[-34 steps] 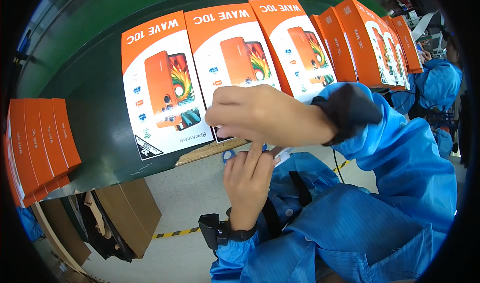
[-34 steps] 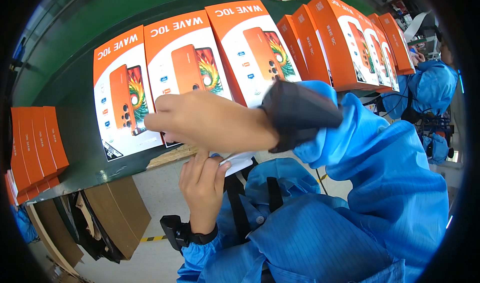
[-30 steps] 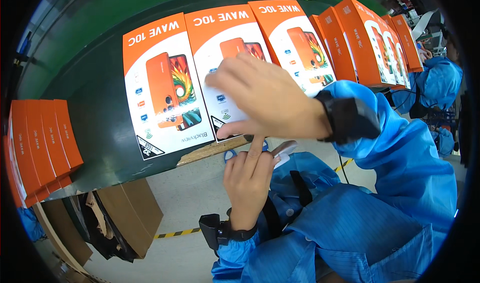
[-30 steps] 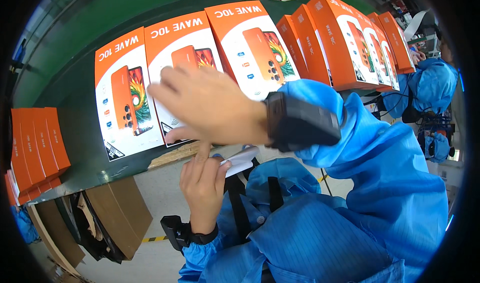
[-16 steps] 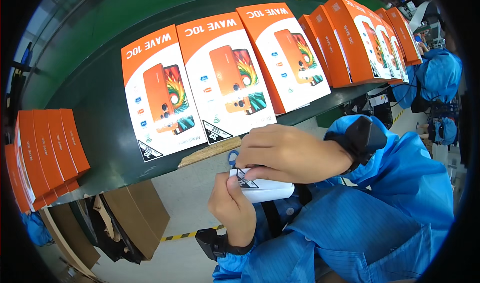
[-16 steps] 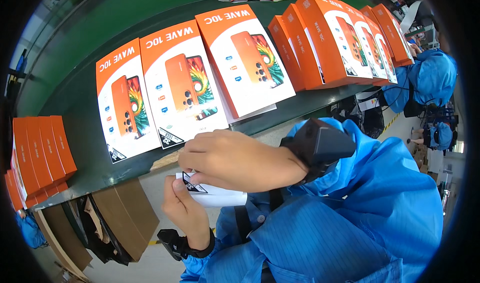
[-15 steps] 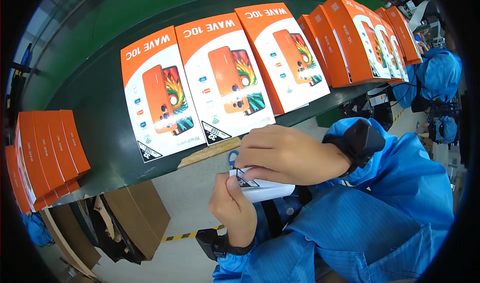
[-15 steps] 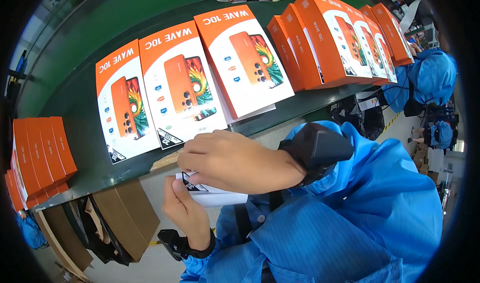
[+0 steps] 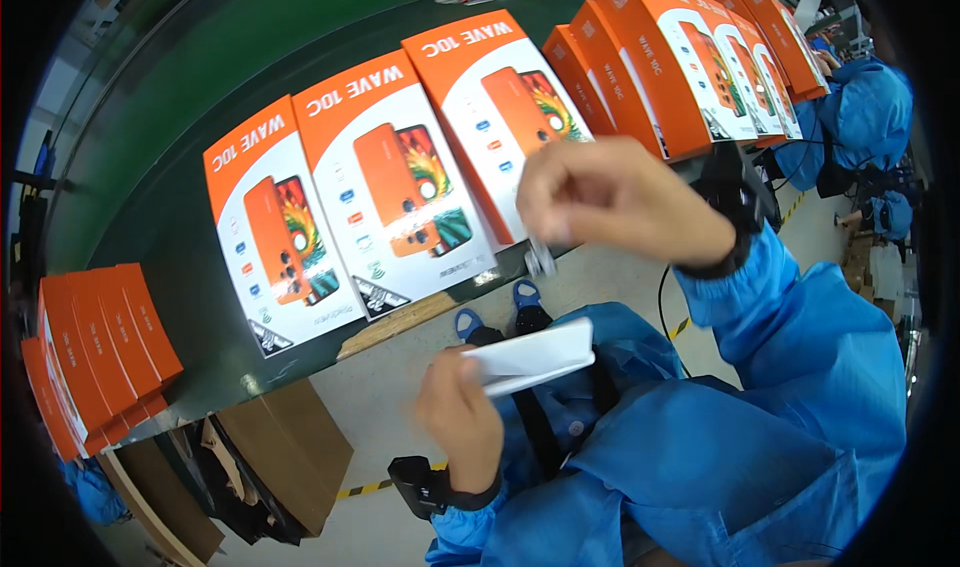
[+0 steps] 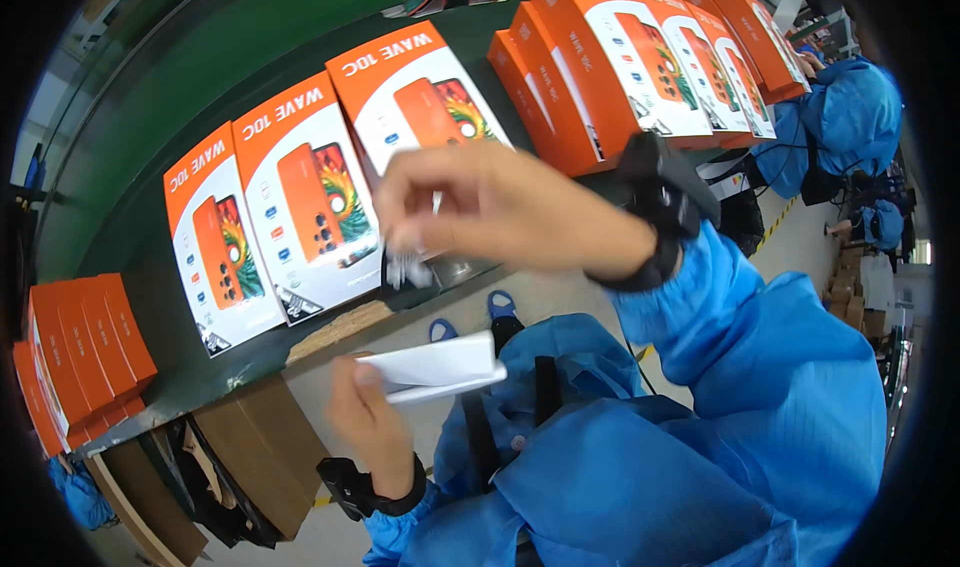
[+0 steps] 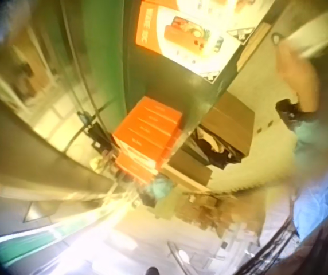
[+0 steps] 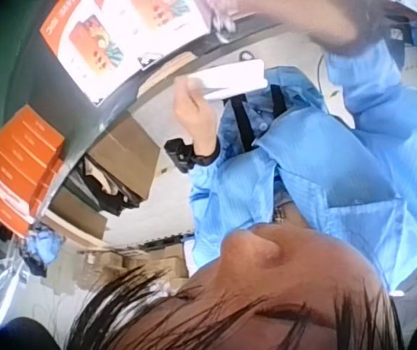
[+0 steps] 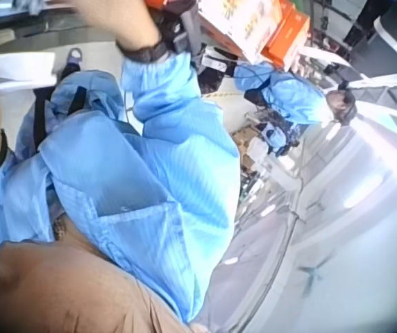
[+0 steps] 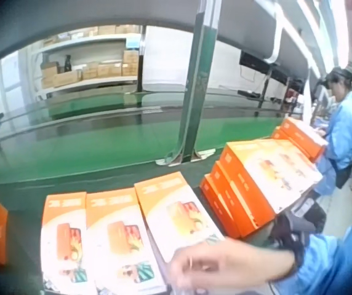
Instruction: The recorder is peeling and applying small labels to boxes on an assembly line.
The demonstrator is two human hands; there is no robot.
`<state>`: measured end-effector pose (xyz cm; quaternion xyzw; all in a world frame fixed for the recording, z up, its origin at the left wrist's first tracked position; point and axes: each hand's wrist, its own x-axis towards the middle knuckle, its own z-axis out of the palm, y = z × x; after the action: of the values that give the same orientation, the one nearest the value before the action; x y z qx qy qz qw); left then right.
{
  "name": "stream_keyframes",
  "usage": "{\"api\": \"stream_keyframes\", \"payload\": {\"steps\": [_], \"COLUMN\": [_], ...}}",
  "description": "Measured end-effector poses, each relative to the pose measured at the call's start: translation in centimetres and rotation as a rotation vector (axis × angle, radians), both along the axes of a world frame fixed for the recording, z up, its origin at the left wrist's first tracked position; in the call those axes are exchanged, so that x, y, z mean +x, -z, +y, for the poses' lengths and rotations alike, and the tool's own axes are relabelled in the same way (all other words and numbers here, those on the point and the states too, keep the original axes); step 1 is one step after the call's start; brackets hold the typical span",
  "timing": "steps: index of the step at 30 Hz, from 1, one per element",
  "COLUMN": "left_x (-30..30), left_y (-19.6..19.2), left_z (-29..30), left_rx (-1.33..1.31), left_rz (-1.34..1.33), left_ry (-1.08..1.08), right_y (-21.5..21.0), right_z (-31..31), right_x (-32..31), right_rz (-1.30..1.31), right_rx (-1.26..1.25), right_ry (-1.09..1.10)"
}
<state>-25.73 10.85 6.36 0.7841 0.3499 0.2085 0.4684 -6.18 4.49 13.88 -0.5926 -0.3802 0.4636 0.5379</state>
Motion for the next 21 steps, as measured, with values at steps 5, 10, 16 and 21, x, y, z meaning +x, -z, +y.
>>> {"api": "stream_keyframes", "payload": {"steps": [5, 10, 16, 21], "left_x": [5.2, 8.7, 8.9, 9.1], "left_y": [0.3, 1.3, 2.1, 2.2], "left_z": [-2.2, -3.7, -3.9, -4.0], "left_rx": [0.310, 0.556, 0.582, 0.567], "left_rz": [-0.302, -0.261, -0.196, -0.183], "left_ry": [0.300, 0.427, 0.400, 0.393], "right_y": [2.1, 2.7, 3.1, 3.2], "right_z": [0.9, 1.5, 1.4, 1.4], "right_x": [4.1, 4.0, 4.3, 4.3], "right_rz": [-0.459, -0.531, -0.575, -0.591], "right_rx": [-0.035, -0.040, -0.007, 0.011], "right_ry": [-0.191, -0.319, -0.326, -0.327]}}
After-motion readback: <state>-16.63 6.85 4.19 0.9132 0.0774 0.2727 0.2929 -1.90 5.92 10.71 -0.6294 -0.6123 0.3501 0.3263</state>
